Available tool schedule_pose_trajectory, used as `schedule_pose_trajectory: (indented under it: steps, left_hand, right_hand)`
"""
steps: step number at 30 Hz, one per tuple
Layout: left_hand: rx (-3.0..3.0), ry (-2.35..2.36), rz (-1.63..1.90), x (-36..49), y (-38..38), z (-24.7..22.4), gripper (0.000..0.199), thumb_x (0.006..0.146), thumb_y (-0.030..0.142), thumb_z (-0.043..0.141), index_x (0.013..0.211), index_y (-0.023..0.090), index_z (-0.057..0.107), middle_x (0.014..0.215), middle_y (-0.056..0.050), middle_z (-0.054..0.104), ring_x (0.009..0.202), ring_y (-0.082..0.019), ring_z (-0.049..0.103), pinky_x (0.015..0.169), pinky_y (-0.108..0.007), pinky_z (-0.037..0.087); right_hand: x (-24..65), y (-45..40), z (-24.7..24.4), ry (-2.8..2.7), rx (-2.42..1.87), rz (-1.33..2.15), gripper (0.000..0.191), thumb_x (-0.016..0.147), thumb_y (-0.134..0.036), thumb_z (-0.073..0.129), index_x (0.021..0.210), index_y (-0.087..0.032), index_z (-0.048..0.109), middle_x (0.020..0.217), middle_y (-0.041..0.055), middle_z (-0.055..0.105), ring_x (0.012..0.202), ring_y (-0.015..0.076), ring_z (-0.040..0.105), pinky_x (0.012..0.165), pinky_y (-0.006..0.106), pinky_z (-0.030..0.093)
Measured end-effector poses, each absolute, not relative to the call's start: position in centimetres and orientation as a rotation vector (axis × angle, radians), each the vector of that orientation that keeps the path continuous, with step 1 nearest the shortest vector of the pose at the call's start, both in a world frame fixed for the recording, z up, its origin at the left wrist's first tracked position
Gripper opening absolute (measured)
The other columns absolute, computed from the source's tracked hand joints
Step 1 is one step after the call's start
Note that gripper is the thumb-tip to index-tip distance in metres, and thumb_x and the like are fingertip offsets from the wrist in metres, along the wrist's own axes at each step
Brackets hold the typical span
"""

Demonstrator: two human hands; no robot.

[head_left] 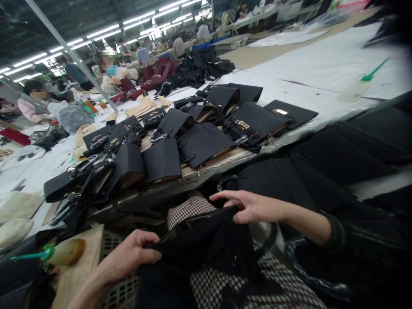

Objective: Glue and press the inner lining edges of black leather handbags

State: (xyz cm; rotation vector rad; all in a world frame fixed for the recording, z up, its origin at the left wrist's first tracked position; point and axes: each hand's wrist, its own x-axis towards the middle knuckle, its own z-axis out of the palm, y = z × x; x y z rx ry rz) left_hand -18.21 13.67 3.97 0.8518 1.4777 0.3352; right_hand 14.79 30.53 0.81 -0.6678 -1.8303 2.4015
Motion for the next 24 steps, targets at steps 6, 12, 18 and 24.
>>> schedule_pose_trajectory:
  steps: [6, 12, 18, 24]
  left_hand:
    - [1.028, 1.302, 0.513, -17.2, 14.8, 3.3, 0.064, 0.067, 0.000, 0.053, 0.124, 0.030, 0.053, 0.112, 0.002, 0.060, 0.103, -0.016, 0.054, 0.089, -0.026, 0.042]
    - [1.125, 1.376, 0.412, -16.5, 15.3, 3.1, 0.052, 0.079, 0.013, 0.061, 0.126, 0.032, 0.051, 0.130, 0.000, 0.057, 0.121, -0.020, 0.051, 0.102, -0.027, 0.037]
    - [1.420, 1.536, 0.185, -15.3, 18.0, 3.8, 0.035, 0.083, 0.043, 0.067, 0.115, 0.030, 0.059, 0.106, 0.002, 0.069, 0.098, -0.020, 0.060, 0.086, -0.024, 0.041]
    - [1.587, 1.572, 0.175, -13.8, 19.8, 2.7, 0.020, 0.090, 0.046, 0.058, 0.092, 0.027, 0.065, 0.092, 0.005, 0.069, 0.086, -0.016, 0.062, 0.077, -0.021, 0.040]
  right_hand:
    - [13.9, 30.7, -3.5, -1.565, -0.678, 2.495, 0.071, 0.060, -0.007, 0.056, 0.130, -0.019, 0.055, 0.108, 0.0036, 0.068, 0.084, 0.0140, 0.062, 0.069, 0.020, 0.044]
    - [14.1, 30.0, -3.7, -1.477, -0.646, 2.513, 0.071, 0.058, -0.009, 0.054, 0.129, -0.019, 0.055, 0.113, 0.0051, 0.068, 0.091, 0.0177, 0.063, 0.074, 0.024, 0.046]
    - [14.2, 29.1, -2.4, -1.679, -0.628, 2.372, 0.063, 0.066, -0.014, 0.059, 0.129, -0.019, 0.058, 0.121, 0.0048, 0.064, 0.110, 0.0233, 0.059, 0.090, 0.033, 0.046]
    - [14.1, 28.4, -2.1, -1.753, -0.695, 2.285, 0.051, 0.080, -0.032, 0.069, 0.129, -0.018, 0.060, 0.117, 0.0063, 0.066, 0.103, 0.0208, 0.062, 0.088, 0.030, 0.048]
